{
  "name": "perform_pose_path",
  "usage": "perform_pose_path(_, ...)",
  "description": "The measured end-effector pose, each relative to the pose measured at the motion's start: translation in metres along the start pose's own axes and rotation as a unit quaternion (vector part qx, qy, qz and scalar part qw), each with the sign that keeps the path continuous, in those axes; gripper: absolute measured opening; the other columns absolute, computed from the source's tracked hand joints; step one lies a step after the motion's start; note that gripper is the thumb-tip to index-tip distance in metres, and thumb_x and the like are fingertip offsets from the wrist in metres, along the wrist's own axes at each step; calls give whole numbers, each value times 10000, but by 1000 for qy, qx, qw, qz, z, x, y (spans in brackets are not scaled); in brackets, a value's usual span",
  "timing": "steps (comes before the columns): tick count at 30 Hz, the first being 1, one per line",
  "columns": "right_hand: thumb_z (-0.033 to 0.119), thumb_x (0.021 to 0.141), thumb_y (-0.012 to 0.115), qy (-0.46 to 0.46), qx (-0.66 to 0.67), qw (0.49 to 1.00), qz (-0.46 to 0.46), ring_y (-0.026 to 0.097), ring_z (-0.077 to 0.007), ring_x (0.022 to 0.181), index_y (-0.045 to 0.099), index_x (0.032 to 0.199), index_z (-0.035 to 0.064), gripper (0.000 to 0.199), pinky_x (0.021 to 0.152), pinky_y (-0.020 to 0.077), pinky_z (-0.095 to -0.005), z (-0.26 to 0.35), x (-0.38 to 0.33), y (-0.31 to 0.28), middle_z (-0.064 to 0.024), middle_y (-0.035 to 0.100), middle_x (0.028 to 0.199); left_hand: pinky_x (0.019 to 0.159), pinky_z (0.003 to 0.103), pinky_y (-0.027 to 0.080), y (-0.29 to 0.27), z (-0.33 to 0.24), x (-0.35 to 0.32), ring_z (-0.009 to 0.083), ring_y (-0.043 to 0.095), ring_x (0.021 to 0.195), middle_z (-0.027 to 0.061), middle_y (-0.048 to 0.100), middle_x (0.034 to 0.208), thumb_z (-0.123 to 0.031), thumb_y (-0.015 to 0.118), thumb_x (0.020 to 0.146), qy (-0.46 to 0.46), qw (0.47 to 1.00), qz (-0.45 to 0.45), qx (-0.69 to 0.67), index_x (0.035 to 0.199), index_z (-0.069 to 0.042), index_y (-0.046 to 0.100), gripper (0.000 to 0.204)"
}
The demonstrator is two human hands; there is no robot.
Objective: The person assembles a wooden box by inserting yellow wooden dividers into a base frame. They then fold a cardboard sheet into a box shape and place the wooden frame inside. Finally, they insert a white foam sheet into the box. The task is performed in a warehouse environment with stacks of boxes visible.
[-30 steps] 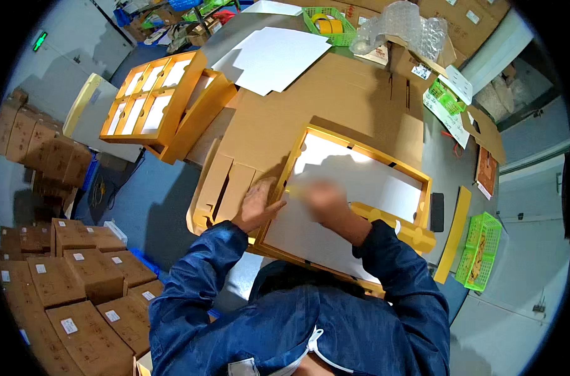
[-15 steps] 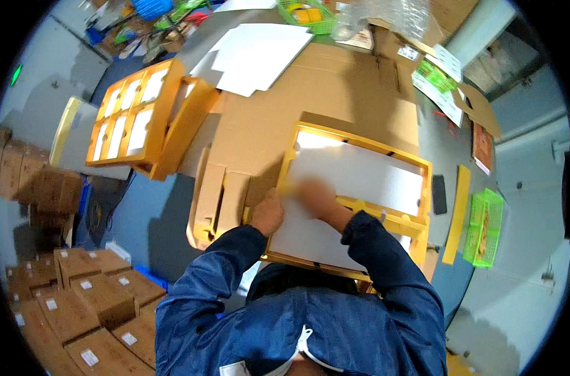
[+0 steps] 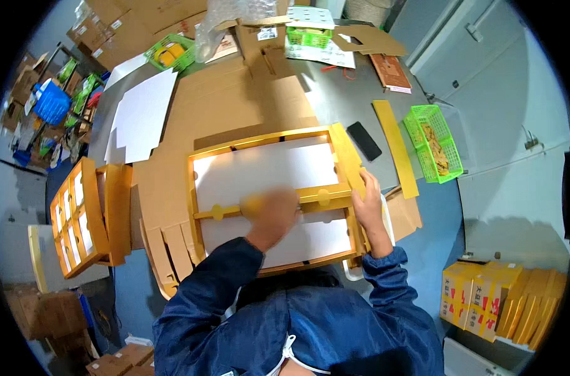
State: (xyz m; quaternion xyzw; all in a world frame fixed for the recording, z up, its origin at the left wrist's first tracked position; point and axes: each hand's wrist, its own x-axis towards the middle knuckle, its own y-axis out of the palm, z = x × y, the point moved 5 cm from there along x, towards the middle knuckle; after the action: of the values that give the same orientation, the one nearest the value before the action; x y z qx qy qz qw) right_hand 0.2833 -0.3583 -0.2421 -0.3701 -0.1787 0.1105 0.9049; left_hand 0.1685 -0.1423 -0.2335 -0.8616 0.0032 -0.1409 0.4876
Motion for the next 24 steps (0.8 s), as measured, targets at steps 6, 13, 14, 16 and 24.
perform_pose_path(6, 204, 757, 644, 177, 113, 956, 203, 493, -383, 1131, 416, 1240, -35, 585, 964, 391, -412, -42, -47, 24, -267, 518, 1182, 775, 383, 413, 75, -38, 74, 285, 500, 861, 109, 510, 874, -196, 659, 758, 69, 997, -29, 27, 926, -38, 520, 268)
perform_pose_path(13, 156, 797, 537, 92, 40, 977, 189, 546, -446, 932, 464, 1073, -21, 336, 783, 451, -498, -37, -37, 31, -277, 569, 1025, 689, 360, 417, 84, -25, 80, 257, 518, 755, 81, 510, 753, -167, 622, 772, 61, 995, 11, 74, 759, -77, 503, 150)
perform_pose_path(14, 158, 799, 532, 117, 2, 968, 221, 562, -446, 884, 465, 1064, -31, 333, 750, 461, -504, -40, -38, 30, -279, 576, 995, 673, 361, 416, 82, -27, 79, 250, 520, 748, 75, 506, 738, -159, 633, 756, 64, 994, -6, 88, 747, -83, 493, 160)
perform_pose_path(16, 160, 798, 532, 117, 4, 968, 223, 569, -445, 862, 464, 1067, -37, 340, 733, 467, -504, -48, -40, 33, -278, 580, 983, 666, 362, 415, 81, -30, 82, 247, 520, 745, 73, 505, 733, -160, 636, 755, 69, 994, -2, 84, 747, -84, 493, 163)
perform_pose_path(24, 148, 797, 523, 92, 20, 969, 229, 580, -445, 822, 447, 1114, -50, 382, 717, 466, -513, -56, -33, 44, -285, 590, 932, 696, 383, 412, 80, -14, 86, 261, 518, 782, 71, 514, 791, -167, 640, 775, 38, 995, 59, 70, 775, -84, 499, 163)
